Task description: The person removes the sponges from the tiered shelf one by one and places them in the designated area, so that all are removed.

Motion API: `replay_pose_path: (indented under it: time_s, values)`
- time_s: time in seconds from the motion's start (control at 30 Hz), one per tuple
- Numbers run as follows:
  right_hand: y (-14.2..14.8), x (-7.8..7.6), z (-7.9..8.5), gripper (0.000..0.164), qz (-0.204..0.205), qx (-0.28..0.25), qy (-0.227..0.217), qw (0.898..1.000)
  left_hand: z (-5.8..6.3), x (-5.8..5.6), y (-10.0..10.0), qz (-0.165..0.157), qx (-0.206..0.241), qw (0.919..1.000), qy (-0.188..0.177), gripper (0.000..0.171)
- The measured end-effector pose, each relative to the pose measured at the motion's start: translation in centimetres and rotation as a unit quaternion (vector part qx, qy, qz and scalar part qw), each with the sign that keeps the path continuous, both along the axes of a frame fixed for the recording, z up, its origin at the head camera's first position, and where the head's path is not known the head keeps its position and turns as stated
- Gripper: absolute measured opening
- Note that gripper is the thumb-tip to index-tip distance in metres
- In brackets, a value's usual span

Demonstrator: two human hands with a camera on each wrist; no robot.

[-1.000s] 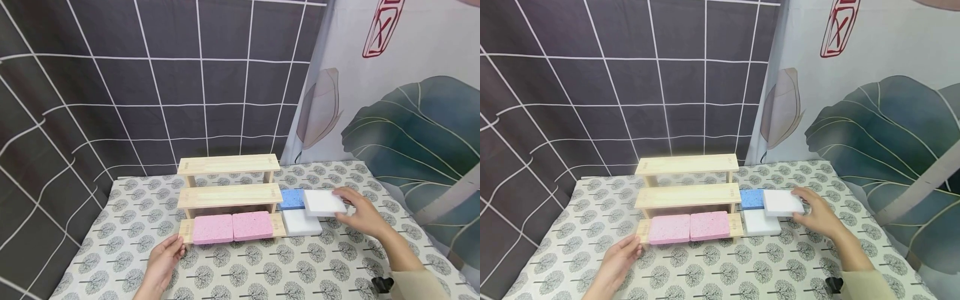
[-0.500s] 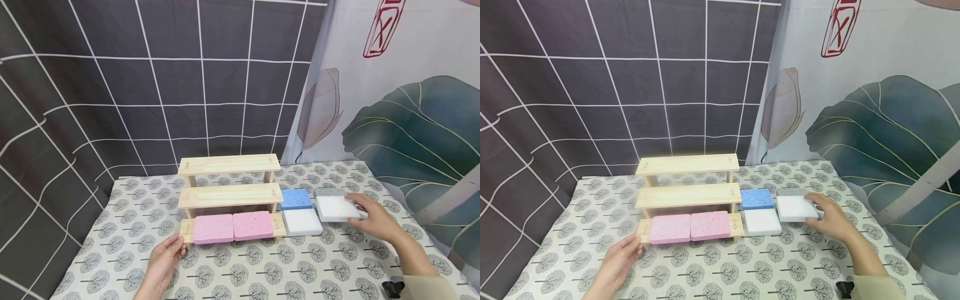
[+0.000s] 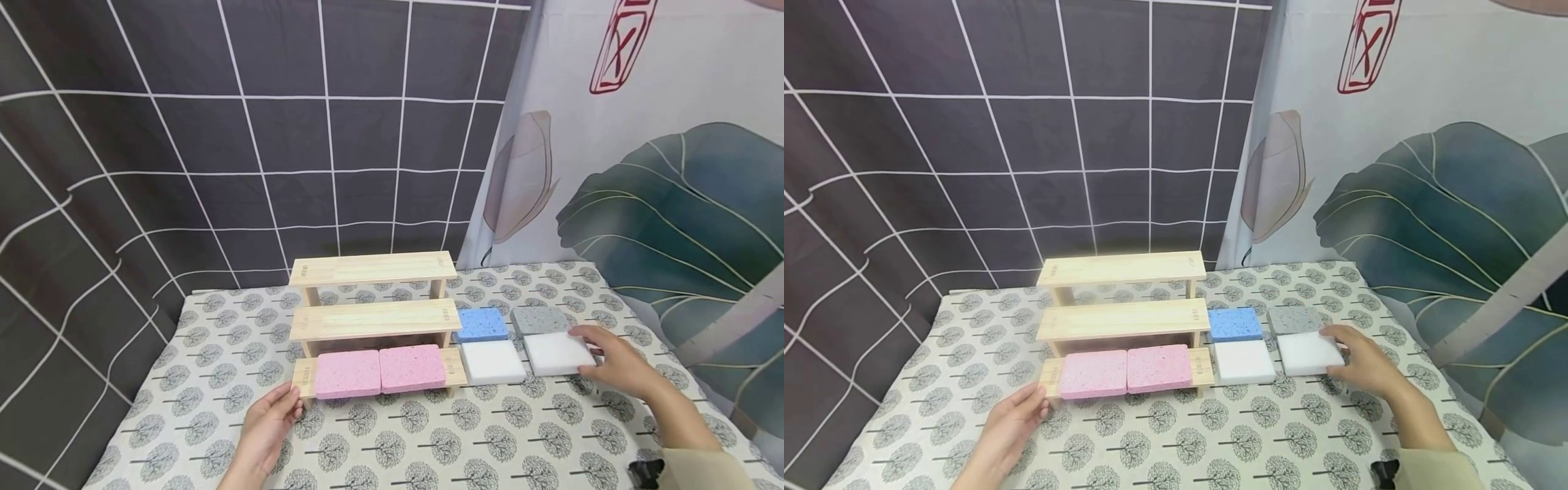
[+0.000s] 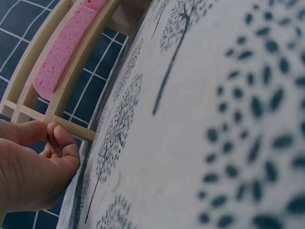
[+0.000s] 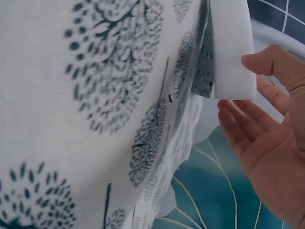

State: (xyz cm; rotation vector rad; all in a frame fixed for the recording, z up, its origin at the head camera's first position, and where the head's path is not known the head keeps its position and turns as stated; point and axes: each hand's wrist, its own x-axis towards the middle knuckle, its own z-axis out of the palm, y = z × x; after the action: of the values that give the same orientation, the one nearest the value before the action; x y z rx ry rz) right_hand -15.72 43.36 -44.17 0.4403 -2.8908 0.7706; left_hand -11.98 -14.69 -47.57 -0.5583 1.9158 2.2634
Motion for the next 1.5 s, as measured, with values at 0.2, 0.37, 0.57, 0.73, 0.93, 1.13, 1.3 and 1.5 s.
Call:
replay_pose_path:
  time_s: [0.2,0.37,0.57,0.73,0.93,1.13,1.3,1.5]
  values:
    - [0.4,0.0,-0.5,0.072,-0.004,0.008,-0.029,1.0,-0.1,0.1,-0.1,-0.003,0.001,1.0,0.002,0.055]
    - [0.6,0.1,-0.7,0.075,-0.003,0.004,-0.036,0.999,-0.1,0.1,-0.1,-0.003,0.008,1.0,0.003,0.054]
    - [0.1,0.1,-0.4,0.067,-0.025,0.009,-0.012,1.0,-0.2,0.1,-0.1,-0.004,0.008,0.9999,0.005,0.054]
    - [-0.6,0.0,-0.3,0.058,-0.047,0.001,0.033,0.998,-0.1,0.0,-0.1,-0.004,0.007,1.0,0.002,0.054]
    - [-1.9,-0.3,0.5,0.053,-0.039,-0.047,0.087,0.994,0.0,0.1,-0.1,-0.005,0.003,1.0,0.001,0.055]
    - [-4.7,-0.7,1.6,0.052,-0.005,-0.107,0.11,0.988,0.1,0.2,-0.1,-0.005,0.005,1.0,0.002,0.052]
    - [-6.9,-0.9,2.3,0.051,0.016,-0.116,0.129,0.985,0.1,0.2,-0.1,-0.006,0.005,1.0,0.004,0.053]
    - [-8.8,-1.1,2.6,0.052,0.015,-0.119,0.134,0.984,0.0,0.1,-0.1,-0.003,0.006,1.0,0.001,0.053]
